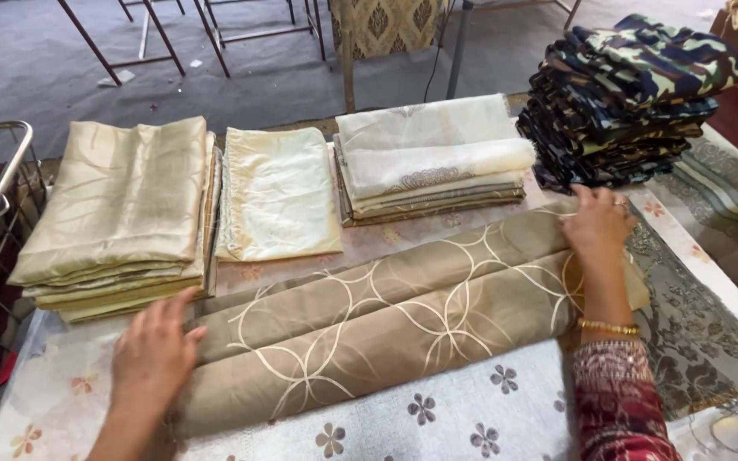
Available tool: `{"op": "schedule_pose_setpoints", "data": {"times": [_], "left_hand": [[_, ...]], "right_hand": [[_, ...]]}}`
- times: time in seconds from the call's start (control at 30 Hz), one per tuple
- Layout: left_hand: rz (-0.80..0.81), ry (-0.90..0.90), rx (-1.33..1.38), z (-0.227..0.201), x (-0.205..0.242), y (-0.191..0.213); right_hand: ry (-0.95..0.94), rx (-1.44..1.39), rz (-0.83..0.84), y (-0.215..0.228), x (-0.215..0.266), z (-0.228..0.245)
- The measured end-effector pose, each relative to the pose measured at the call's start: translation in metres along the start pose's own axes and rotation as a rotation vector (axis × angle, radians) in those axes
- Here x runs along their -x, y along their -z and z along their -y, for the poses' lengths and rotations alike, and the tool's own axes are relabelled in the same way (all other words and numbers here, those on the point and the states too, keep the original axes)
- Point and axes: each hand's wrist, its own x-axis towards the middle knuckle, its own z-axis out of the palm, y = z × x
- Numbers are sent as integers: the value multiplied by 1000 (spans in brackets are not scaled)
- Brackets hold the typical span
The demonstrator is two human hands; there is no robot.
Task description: Folding large pieces of patterned fabric on a table.
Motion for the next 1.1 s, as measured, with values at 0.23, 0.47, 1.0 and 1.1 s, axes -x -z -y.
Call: {"op": "schedule_pose_setpoints", "data": {"times": [0.23, 0.47, 1.0, 1.1], "left_hand": [[-135, -834, 86, -157, 49, -76], [-325, -804, -68, -92, 4, -192], [-67, -416, -285, -25, -8, -145], [-71, -633, -243, -96, 17, -143]], "right_hand": [[914, -265, 185, 2, 164, 189], [935, -99, -2, -42, 129, 121], [292, -181, 358, -46, 94, 49], [427, -513, 523, -13, 149, 131]]}}
